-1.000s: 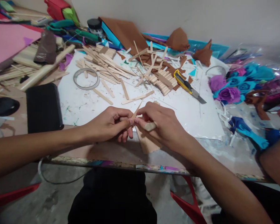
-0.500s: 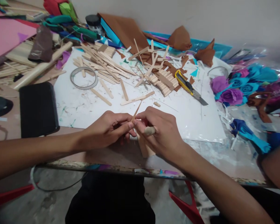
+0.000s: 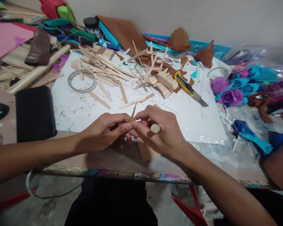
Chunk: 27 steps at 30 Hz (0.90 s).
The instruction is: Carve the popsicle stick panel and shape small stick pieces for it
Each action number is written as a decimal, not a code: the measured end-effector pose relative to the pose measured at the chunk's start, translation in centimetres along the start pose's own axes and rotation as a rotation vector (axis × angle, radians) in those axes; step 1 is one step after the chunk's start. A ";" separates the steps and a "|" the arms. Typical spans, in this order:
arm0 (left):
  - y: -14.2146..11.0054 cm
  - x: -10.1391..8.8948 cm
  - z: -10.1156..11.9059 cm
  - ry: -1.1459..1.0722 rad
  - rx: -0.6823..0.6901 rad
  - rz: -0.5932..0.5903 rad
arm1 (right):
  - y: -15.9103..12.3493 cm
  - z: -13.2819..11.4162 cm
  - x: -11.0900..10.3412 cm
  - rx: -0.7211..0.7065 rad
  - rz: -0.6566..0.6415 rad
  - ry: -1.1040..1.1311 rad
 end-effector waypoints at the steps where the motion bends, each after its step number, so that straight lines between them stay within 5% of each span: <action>1: 0.0 0.1 0.0 -0.018 -0.003 -0.011 | -0.1 -0.1 0.1 -0.021 -0.006 0.011; 9: -0.3 1.2 -0.7 -0.098 -0.145 -0.160 | -0.1 -1.0 0.1 -0.150 -0.055 0.159; 16: -0.3 1.1 -0.4 -0.083 -0.178 -0.174 | -1.0 -2.0 1.4 -0.324 -0.162 0.244; 27: -0.1 0.8 -0.4 -0.095 -0.140 -0.165 | 0.1 -1.7 -0.8 -0.216 0.024 0.058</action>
Point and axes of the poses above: each hand's wrist, its own y-axis towards the middle knuckle, its own x-axis out of the palm, z = x × y, the point moved 10 cm from there along y, towards the middle knuckle, and after that the axes turned 6 degrees about -y, right-handed, at the moved point
